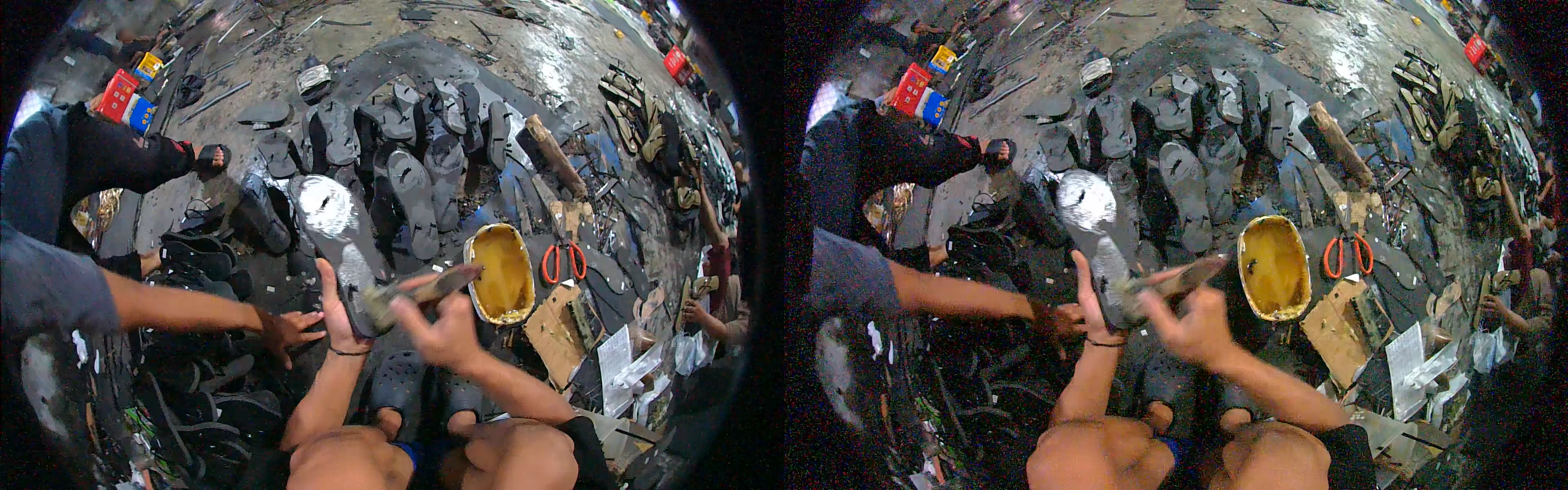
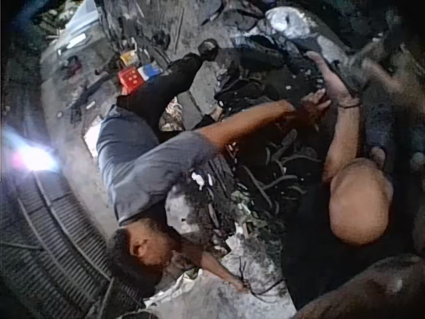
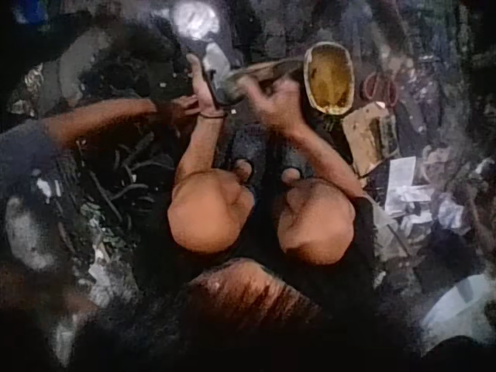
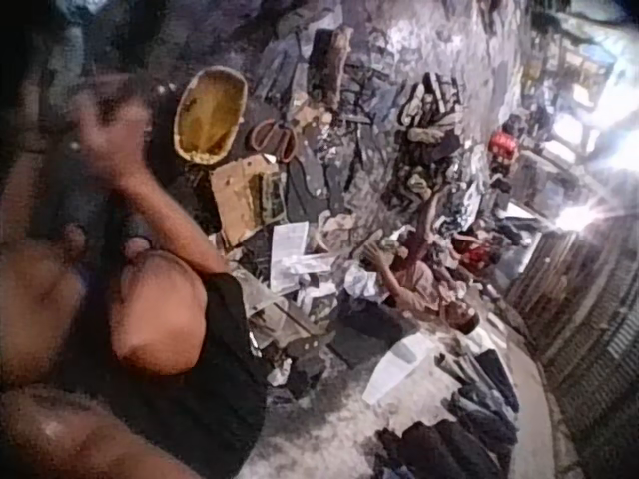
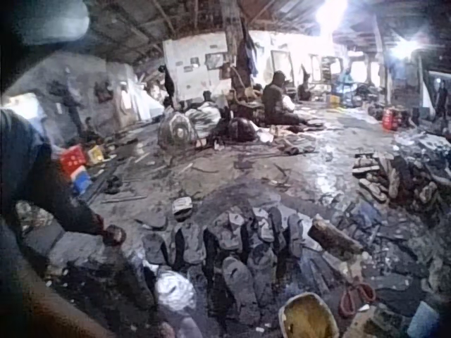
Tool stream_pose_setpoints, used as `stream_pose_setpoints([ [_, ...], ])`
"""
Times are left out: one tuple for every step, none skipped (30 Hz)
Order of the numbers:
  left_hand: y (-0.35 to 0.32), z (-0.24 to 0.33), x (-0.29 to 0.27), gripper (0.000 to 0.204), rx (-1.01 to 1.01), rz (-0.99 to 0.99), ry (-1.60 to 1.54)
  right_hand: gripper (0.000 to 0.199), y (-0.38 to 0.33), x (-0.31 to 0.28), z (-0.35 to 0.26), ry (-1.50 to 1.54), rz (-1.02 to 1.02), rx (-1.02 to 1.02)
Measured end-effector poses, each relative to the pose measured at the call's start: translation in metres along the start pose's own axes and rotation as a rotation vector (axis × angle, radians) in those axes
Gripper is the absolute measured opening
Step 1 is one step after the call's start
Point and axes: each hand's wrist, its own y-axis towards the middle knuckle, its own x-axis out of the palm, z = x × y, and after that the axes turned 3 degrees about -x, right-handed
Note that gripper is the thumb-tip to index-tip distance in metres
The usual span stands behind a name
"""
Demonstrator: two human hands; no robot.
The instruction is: The person pours a yellow liquid from a large container into a small bowl, then uses a brush to apply the liquid to the soles of multiple black flip-flops. The person works one at a time, dipping the brush and coating each sole before placing it back on the floor.
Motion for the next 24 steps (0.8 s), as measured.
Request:
stream_pose_setpoints([
  [0.0,0.001,0.016,0.064,0.07,0.177,0.059,0.018,0.008,-0.013,0.019,-0.087,0.013,0.108],
  [-0.003,0.003,0.018,0.064,0.035,0.104,0.05,0.019,0.016,-0.027,0.04,-0.166,0.018,0.212],
  [-0.001,0.002,0.02,0.064,-0.009,0.019,0.027,0.021,0.022,-0.037,0.046,-0.122,0.062,0.225],
  [0.004,-0.002,0.021,0.064,-0.057,-0.067,0.004,0.021,0.015,-0.035,0.045,-0.071,0.054,0.205],
  [0.014,-0.02,0.011,0.064,-0.141,0.049,0.171,0.022,0.009,-0.029,0.025,-0.042,0.055,0.192],
  [0.017,-0.033,0.008,0.059,-0.234,0.077,0.15,0.022,0.001,-0.025,0.013,0.008,0.046,0.172],
  [0.026,-0.041,0.003,0.055,-0.234,0.137,0.205,0.021,-0.003,-0.028,0.011,0.059,-0.027,0.184],
  [0.038,-0.051,-0.005,0.051,-0.241,0.199,0.257,0.021,-0.004,-0.041,0.013,0.048,0.071,0.225],
  [0.059,-0.052,-0.012,0.047,-0.387,0.06,0.08,0.021,-0.005,-0.059,0.015,0.049,0.151,0.262],
  [0.076,-0.066,-0.017,0.042,-0.378,0.14,0.08,0.022,-0.006,-0.079,0.018,0.049,0.232,0.298],
  [0.101,-0.083,0.0,0.042,-0.385,0.093,0.068,0.023,-0.007,-0.105,0.021,0.014,0.298,0.337],
  [0.122,-0.096,0.011,0.043,-0.385,0.057,0.06,0.024,-0.014,-0.123,0.024,-0.011,0.356,0.382],
  [0.144,-0.103,0.021,0.047,-0.393,-0.021,0.054,0.023,-0.019,-0.128,0.023,0.007,0.386,0.376],
  [0.16,-0.105,0.022,0.05,-0.391,-0.083,0.053,0.023,-0.025,-0.126,0.023,0.036,0.403,0.379],
  [0.173,-0.099,0.011,0.059,-0.38,0.02,0.123,0.022,-0.034,-0.121,0.02,0.079,0.407,0.385],
  [0.178,-0.09,0.0,0.07,-0.361,0.127,0.183,0.022,-0.043,-0.118,0.024,0.04,0.397,0.385],
  [0.168,-0.1,-0.002,0.078,-0.264,0.128,0.312,0.022,-0.044,-0.132,0.042,-0.048,0.44,0.368],
  [0.153,-0.104,-0.001,0.089,-0.159,0.146,0.45,0.022,-0.046,-0.142,0.055,-0.121,0.474,0.356],
  [0.125,-0.102,-0.024,0.075,-0.081,0.151,0.506,0.024,-0.048,-0.149,0.059,-0.221,0.46,0.303],
  [0.09,-0.093,-0.051,0.056,-0.017,0.128,0.547,0.026,-0.048,-0.153,0.06,-0.292,0.421,0.246],
  [0.059,-0.089,-0.071,0.04,0.061,0.084,0.676,0.025,-0.05,-0.158,0.064,-0.443,0.349,0.291],
  [0.03,-0.082,-0.081,0.035,0.013,0.085,0.83,0.024,-0.044,-0.162,0.07,-0.58,0.26,0.32],
  [0.002,-0.075,-0.086,0.033,0.034,0.091,0.828,0.024,-0.041,-0.156,0.069,-0.719,0.258,0.204],
  [-0.021,-0.063,-0.083,0.03,0.073,0.209,0.979,0.024,-0.035,-0.149,0.074,-0.848,0.285,0.07],
])
